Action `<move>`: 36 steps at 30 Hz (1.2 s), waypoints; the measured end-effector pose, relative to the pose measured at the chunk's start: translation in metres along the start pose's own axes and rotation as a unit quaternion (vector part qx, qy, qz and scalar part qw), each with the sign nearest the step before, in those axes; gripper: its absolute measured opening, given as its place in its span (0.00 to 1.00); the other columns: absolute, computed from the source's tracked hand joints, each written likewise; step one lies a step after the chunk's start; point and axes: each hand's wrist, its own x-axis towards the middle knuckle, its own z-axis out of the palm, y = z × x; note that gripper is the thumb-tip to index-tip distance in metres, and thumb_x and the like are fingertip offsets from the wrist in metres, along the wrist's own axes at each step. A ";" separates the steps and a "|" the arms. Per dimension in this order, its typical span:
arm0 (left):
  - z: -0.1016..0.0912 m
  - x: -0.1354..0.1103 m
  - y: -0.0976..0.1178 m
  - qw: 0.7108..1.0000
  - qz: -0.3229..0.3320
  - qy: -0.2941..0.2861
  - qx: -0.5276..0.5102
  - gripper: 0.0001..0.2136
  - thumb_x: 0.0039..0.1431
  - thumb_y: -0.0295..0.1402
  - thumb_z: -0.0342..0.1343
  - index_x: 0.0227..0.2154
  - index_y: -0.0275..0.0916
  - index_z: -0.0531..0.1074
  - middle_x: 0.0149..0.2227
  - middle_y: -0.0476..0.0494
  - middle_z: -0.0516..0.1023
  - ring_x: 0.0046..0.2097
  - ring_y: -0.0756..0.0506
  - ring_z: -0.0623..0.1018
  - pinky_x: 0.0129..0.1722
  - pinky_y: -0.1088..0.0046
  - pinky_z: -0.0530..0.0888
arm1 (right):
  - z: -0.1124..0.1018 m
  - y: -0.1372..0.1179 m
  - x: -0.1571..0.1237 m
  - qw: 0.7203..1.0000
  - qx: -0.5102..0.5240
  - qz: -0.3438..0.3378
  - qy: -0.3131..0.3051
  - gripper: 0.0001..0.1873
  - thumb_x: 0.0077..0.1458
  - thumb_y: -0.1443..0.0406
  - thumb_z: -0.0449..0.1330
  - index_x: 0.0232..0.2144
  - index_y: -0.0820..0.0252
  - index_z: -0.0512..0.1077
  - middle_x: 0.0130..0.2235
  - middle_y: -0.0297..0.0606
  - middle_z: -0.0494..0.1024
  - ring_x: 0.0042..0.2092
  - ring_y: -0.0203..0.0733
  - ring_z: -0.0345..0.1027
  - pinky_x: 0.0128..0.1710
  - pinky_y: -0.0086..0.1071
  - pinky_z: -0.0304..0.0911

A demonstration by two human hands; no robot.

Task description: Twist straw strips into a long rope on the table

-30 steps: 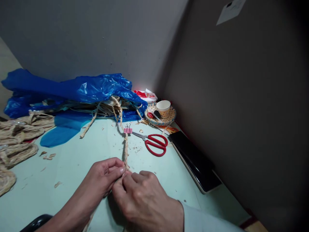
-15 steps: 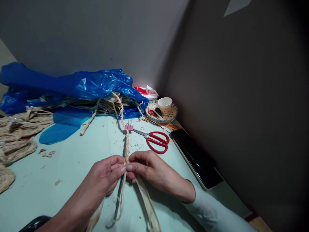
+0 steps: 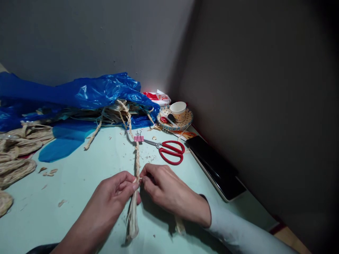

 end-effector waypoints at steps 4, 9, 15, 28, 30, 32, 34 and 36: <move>0.000 0.000 0.000 1.000 0.014 -0.003 0.024 0.12 0.53 0.44 0.57 0.24 0.42 0.68 0.25 0.48 0.77 0.31 0.45 0.74 0.32 0.72 0.67 | 0.001 0.002 0.004 0.996 0.083 0.030 -0.012 0.09 0.61 0.66 0.54 0.30 0.62 0.70 0.25 0.32 0.73 0.27 0.33 0.61 0.27 0.26 0.51; 0.001 -0.006 -0.001 0.992 0.046 0.019 0.117 0.14 0.58 0.47 0.51 0.26 0.43 0.68 0.27 0.48 0.77 0.31 0.44 0.73 0.32 0.71 0.67 | 0.008 0.005 0.006 0.985 0.155 0.073 0.013 0.08 0.59 0.65 0.56 0.28 0.62 0.70 0.23 0.31 0.73 0.26 0.32 0.61 0.26 0.25 0.52; -0.003 -0.012 0.001 0.972 0.070 0.072 0.211 0.15 0.61 0.51 0.46 0.30 0.45 0.68 0.24 0.50 0.76 0.27 0.45 0.73 0.29 0.71 0.66 | 0.012 0.005 0.005 0.992 0.081 0.043 0.083 0.05 0.54 0.69 0.58 0.25 0.62 0.70 0.22 0.28 0.67 0.26 0.31 0.58 0.26 0.25 0.50; 0.027 -0.032 -0.014 0.928 0.208 0.201 0.236 0.05 0.56 0.37 0.57 0.33 0.48 0.77 0.27 0.49 0.83 0.26 0.43 0.79 0.31 0.70 0.71 | 0.009 0.008 0.007 0.974 0.210 0.075 0.025 0.06 0.52 0.70 0.55 0.25 0.61 0.70 0.22 0.31 0.73 0.24 0.32 0.66 0.25 0.24 0.57; 0.023 -0.031 -0.025 0.888 0.274 0.203 0.308 0.09 0.57 0.35 0.56 0.39 0.47 0.79 0.34 0.45 0.86 0.30 0.41 0.82 0.33 0.69 0.72 | 0.007 0.008 0.008 0.959 0.268 0.095 -0.003 0.06 0.53 0.69 0.56 0.25 0.61 0.69 0.21 0.31 0.72 0.22 0.32 0.65 0.23 0.24 0.57; 0.014 -0.029 -0.038 0.839 0.328 0.179 0.396 0.14 0.59 0.33 0.55 0.46 0.45 0.78 0.41 0.41 0.86 0.33 0.40 0.84 0.32 0.69 0.74 | 0.006 0.008 0.009 0.949 0.300 0.100 -0.018 0.06 0.53 0.69 0.56 0.25 0.62 0.69 0.21 0.31 0.72 0.20 0.31 0.64 0.22 0.23 0.57; 0.007 -0.028 -0.049 0.791 0.359 0.140 0.475 0.17 0.59 0.30 0.54 0.50 0.44 0.77 0.41 0.40 0.86 0.33 0.40 0.84 0.28 0.69 0.74 | 0.007 0.009 0.009 0.946 0.308 0.098 -0.017 0.06 0.53 0.68 0.56 0.25 0.62 0.70 0.21 0.31 0.71 0.20 0.30 0.62 0.20 0.23 0.56; 0.003 -0.028 -0.054 0.755 0.377 0.119 0.524 0.19 0.58 0.27 0.52 0.52 0.44 0.76 0.39 0.40 0.86 0.32 0.40 0.84 0.27 0.70 0.74 | 0.009 0.010 0.009 0.946 0.308 0.101 -0.015 0.05 0.53 0.67 0.58 0.26 0.62 0.70 0.21 0.30 0.71 0.19 0.29 0.60 0.19 0.23 0.54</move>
